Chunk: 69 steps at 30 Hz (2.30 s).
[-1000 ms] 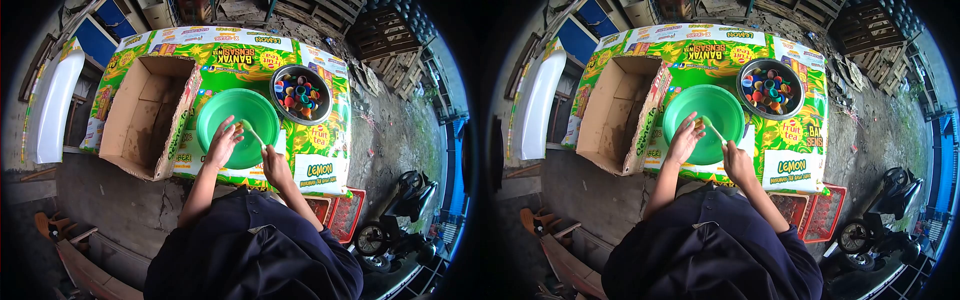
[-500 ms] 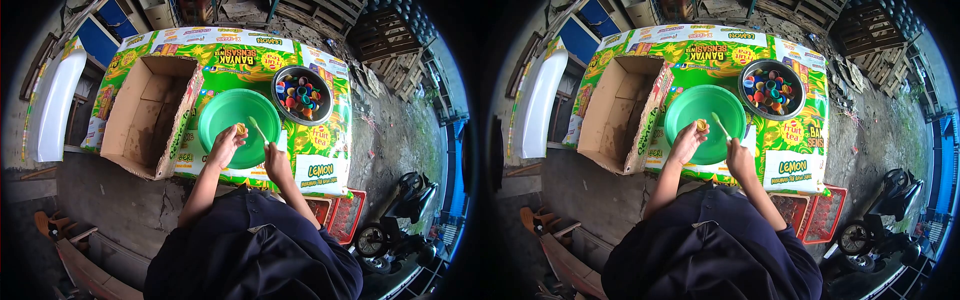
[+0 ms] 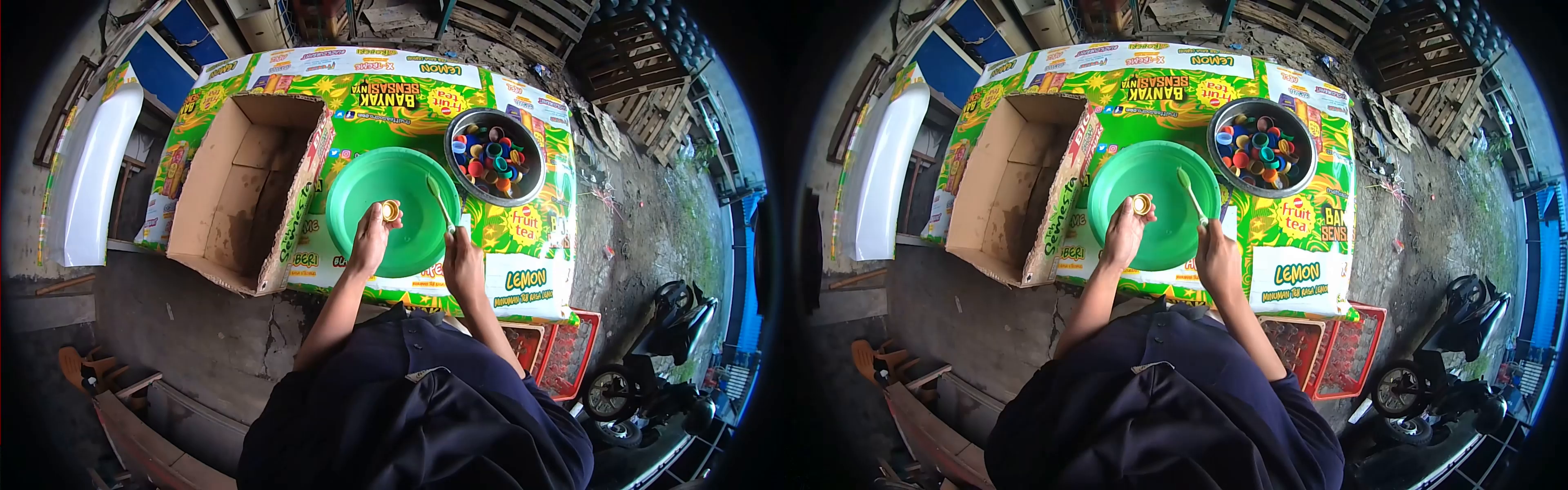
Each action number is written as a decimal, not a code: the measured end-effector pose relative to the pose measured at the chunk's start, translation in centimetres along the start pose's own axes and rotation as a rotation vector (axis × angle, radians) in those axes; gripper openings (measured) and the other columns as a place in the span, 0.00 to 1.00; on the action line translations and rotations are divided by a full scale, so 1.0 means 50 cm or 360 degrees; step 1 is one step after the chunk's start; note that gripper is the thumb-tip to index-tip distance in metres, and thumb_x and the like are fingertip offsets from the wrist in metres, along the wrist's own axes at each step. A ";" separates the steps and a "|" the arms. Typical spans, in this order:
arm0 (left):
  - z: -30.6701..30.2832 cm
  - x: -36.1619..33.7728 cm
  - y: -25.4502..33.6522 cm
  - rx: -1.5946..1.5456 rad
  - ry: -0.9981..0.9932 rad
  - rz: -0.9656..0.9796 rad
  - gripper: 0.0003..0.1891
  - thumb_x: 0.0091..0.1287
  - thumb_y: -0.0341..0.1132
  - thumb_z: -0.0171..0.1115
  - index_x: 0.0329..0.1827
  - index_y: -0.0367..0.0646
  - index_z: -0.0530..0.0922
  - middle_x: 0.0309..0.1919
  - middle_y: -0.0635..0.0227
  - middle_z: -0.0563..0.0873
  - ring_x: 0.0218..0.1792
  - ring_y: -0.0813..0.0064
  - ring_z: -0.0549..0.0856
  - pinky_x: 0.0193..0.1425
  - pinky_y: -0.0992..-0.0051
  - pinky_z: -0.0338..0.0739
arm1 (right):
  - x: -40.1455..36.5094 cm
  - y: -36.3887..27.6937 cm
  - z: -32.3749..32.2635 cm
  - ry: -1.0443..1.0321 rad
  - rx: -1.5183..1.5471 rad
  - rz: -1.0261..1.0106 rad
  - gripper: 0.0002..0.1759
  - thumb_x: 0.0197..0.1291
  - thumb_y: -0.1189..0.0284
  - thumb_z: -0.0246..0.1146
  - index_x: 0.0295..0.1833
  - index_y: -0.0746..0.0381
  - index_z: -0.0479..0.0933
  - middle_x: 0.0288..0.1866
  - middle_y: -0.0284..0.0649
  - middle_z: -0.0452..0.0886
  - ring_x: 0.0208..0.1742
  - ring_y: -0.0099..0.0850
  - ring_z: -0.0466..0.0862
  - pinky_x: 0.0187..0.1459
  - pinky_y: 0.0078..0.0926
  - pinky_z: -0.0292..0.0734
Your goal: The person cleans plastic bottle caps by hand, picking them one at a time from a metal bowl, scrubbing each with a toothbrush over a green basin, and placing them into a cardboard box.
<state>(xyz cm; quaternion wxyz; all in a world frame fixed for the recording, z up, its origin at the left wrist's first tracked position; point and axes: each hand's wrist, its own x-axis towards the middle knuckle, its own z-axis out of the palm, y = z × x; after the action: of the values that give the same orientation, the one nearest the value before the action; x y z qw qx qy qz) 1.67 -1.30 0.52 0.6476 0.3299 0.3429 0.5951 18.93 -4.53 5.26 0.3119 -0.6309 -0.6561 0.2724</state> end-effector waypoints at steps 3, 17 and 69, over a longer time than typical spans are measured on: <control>0.008 0.004 -0.004 -0.0141 0.0009 -0.0004 0.20 0.74 0.44 0.38 0.51 0.35 0.72 0.42 0.65 0.78 0.40 0.76 0.76 0.50 0.73 0.71 | -0.046 -0.011 0.034 -0.0158 -0.0036 -0.0347 0.07 0.63 0.70 0.53 0.38 0.62 0.65 0.16 0.53 0.73 0.18 0.53 0.75 0.18 0.46 0.66; 0.053 0.005 -0.002 -0.0310 0.0189 -0.0217 0.20 0.74 0.43 0.37 0.48 0.36 0.73 0.38 0.66 0.78 0.38 0.78 0.76 0.46 0.74 0.74 | -0.035 0.019 0.021 -0.0273 -0.0109 -0.0241 0.09 0.62 0.70 0.54 0.37 0.64 0.65 0.18 0.54 0.74 0.19 0.53 0.76 0.20 0.48 0.69; -0.260 -0.150 0.268 0.3108 0.1353 -0.0292 0.23 0.57 0.37 0.62 0.56 0.46 0.69 0.48 0.60 0.77 0.50 0.58 0.77 0.55 0.54 0.66 | 0.204 0.363 -0.205 0.0327 0.1472 0.1103 0.07 0.48 0.76 0.59 0.22 0.61 0.68 0.16 0.31 0.66 0.09 0.23 0.66 0.12 0.19 0.69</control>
<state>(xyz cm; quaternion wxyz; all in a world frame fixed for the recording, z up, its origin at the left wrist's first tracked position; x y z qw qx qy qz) -16.91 -7.52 5.00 -0.0275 0.4440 0.8922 0.0779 38.48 6.28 -0.98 0.5095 -0.6302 -0.1911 0.5538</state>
